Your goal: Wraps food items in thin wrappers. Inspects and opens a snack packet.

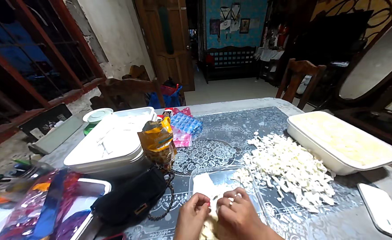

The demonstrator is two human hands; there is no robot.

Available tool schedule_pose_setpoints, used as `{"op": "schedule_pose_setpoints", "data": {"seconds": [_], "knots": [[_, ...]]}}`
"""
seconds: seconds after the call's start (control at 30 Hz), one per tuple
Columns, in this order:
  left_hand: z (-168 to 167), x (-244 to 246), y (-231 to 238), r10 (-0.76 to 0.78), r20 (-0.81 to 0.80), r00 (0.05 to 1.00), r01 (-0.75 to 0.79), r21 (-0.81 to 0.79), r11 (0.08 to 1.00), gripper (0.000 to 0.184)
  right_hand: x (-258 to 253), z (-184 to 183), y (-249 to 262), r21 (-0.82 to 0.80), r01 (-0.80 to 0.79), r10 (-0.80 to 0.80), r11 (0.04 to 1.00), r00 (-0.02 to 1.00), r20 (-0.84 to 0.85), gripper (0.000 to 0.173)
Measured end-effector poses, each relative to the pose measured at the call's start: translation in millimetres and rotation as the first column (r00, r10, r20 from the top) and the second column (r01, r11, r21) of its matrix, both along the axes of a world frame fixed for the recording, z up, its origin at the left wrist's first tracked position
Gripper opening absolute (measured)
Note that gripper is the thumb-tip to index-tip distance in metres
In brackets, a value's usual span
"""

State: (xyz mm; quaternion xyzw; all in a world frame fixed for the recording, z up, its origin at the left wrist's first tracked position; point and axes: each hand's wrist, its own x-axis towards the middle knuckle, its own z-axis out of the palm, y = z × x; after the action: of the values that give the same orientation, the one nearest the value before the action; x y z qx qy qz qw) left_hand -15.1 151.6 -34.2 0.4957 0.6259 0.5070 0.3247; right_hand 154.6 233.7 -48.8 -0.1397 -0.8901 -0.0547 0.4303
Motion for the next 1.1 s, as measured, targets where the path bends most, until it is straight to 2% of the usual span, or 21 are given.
{"op": "schedule_pose_setpoints", "data": {"seconds": [0.07,0.17,0.27,0.37,0.43,0.53,0.6,0.67,0.77,0.93,1.03,1.1], "knots": [[0.6,-9.0,1.3,0.024,-0.226,0.974,-0.015,0.040,0.999,0.018,9.0,8.7,11.8,0.043,0.200,-0.198,0.979,0.979,-0.049,0.016],[5.5,-20.2,3.8,0.036,-0.456,0.889,-0.003,0.073,0.997,0.020,32.3,26.3,42.1,0.009,0.487,-0.485,0.873,0.871,-0.085,0.010],[6.5,-20.8,9.1,-0.071,-0.571,0.818,0.071,-0.022,0.997,0.022,49.3,29.1,63.7,-0.060,0.592,-0.595,0.804,0.803,-0.044,0.013],[1.1,-23.5,21.5,-0.244,-0.635,0.733,0.190,-0.154,0.970,0.031,45.3,24.5,59.1,-0.227,0.502,-0.501,0.834,0.863,0.068,0.018],[-7.7,-28.9,28.8,-0.277,-0.677,0.682,0.257,-0.132,0.957,0.028,36.8,23.1,47.7,-0.397,0.402,-0.354,0.825,0.915,0.191,0.015],[-28.5,-36.0,38.1,-0.112,-0.770,0.628,0.325,0.129,0.937,0.016,24.8,19.0,35.7,-0.574,0.282,-0.116,0.769,0.944,0.309,0.012],[-32.1,-35.8,40.4,-0.038,-0.794,0.607,0.318,0.199,0.927,0.015,18.0,12.3,31.1,-0.598,0.233,-0.033,0.767,0.945,0.326,0.015],[-27.1,-28.5,36.8,-0.008,-0.794,0.608,0.265,0.193,0.945,0.014,12.7,5.0,29.1,-0.569,0.225,-0.027,0.791,0.942,0.335,0.021],[-5.6,-7.5,17.7,-0.099,-0.752,0.652,0.181,0.027,0.983,0.020,8.4,1.1,28.9,-0.559,0.251,-0.026,0.790,0.925,0.379,0.024],[8.3,7.2,-4.0,-0.241,-0.645,0.725,0.186,-0.154,0.971,0.017,8.5,9.0,31.5,-0.664,0.270,0.066,0.697,0.898,0.435,0.022],[10.1,-1.5,-4.0,-0.285,-0.472,0.834,0.181,-0.255,0.950,0.017,9.4,9.3,34.0,-0.711,0.266,0.099,0.651,0.899,0.427,0.023],[11.7,-8.6,-3.5,-0.247,-0.342,0.907,0.165,-0.252,0.954,0.019,11.7,13.4,34.7,-0.763,0.254,0.126,0.594,0.908,0.400,0.024]]}}
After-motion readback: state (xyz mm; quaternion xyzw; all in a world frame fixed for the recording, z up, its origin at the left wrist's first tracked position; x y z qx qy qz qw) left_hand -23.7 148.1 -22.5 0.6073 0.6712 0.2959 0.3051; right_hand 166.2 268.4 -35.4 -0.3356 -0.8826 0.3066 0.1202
